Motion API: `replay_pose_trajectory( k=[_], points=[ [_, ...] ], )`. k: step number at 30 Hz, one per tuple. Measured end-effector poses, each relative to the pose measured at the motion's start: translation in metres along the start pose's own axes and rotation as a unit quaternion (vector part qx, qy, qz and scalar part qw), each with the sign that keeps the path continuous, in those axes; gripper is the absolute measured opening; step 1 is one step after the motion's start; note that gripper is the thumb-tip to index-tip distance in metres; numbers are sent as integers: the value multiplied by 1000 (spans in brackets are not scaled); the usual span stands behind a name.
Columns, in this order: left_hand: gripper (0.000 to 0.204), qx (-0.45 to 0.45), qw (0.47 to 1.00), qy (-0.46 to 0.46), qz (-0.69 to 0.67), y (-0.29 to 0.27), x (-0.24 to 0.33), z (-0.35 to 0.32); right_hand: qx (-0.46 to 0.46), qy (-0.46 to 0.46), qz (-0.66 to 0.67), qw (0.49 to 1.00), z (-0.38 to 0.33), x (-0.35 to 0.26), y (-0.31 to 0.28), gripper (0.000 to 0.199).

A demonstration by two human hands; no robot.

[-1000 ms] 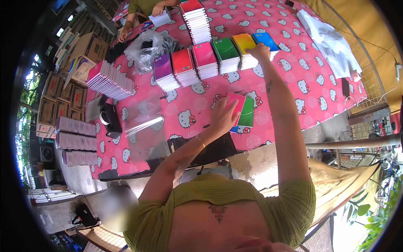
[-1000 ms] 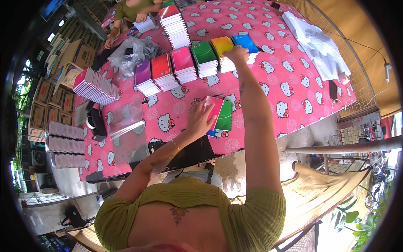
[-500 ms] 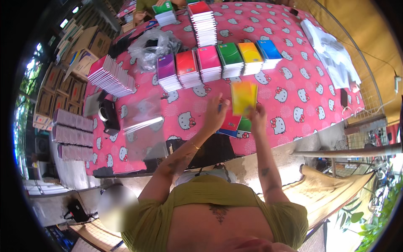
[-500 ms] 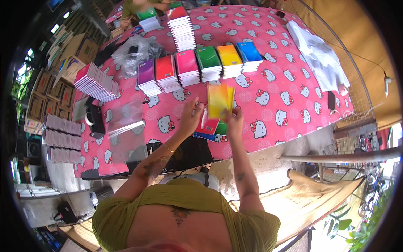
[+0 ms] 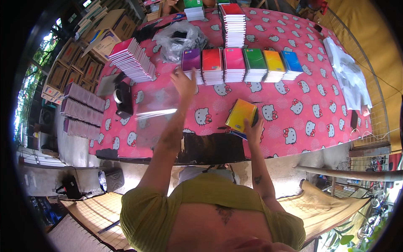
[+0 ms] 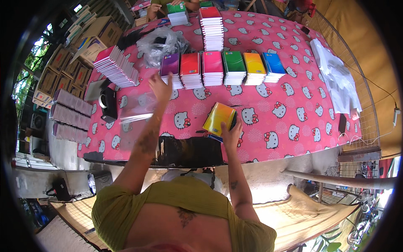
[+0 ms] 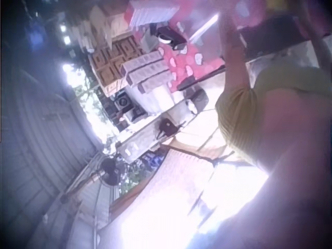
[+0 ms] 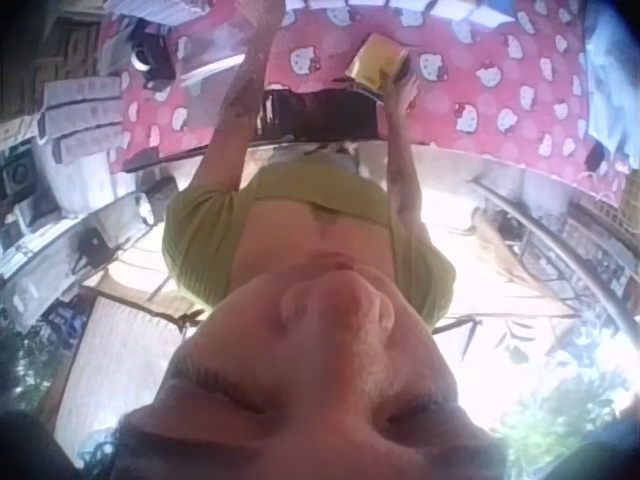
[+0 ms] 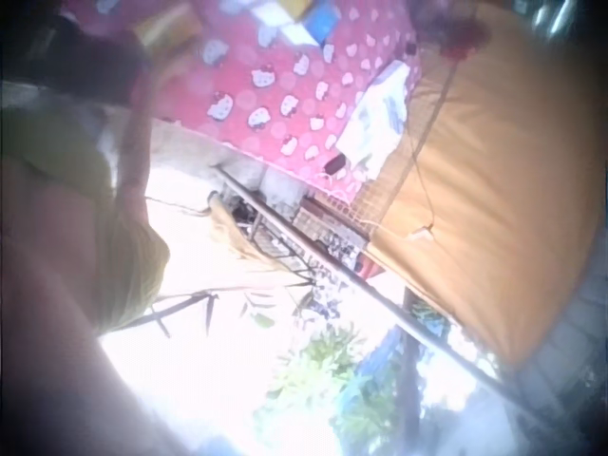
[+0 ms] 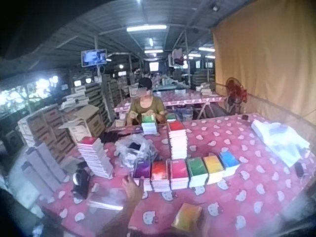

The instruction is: The person places small notebooks into plastic bags, folds the tops over, and seals them with tape.

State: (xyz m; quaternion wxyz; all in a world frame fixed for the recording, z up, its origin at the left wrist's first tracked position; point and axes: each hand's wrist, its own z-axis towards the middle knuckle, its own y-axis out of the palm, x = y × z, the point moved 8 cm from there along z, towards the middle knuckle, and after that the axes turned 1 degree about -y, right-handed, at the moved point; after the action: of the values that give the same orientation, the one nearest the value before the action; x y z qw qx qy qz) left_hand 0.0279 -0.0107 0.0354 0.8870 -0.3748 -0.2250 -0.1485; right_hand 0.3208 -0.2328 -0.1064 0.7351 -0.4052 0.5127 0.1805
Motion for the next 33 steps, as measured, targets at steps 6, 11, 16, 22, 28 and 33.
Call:
replay_pose_trajectory(
  k=[6,11,16,22,28,33],
  points=[
    [30,-159,987,-8,4,26,-37,57,-30,-46,-21,998,8,-3,1,73],
    [19,-169,930,136,-298,-70,76,21,-33,-7,31,999,10,-3,-7,67],
    [26,-496,742,334,-302,-4,172,-111,-43,150,264,952,17,15,-5,67],
    [48,-196,921,246,-227,9,121,-162,-1,222,169,960,19,31,-18,74],
    [60,-553,660,-238,-449,49,59,-218,-208,225,239,922,29,-16,40,70],
    [63,-496,754,6,-430,-1,22,-187,-267,259,261,891,19,-18,46,77]
  ],
)
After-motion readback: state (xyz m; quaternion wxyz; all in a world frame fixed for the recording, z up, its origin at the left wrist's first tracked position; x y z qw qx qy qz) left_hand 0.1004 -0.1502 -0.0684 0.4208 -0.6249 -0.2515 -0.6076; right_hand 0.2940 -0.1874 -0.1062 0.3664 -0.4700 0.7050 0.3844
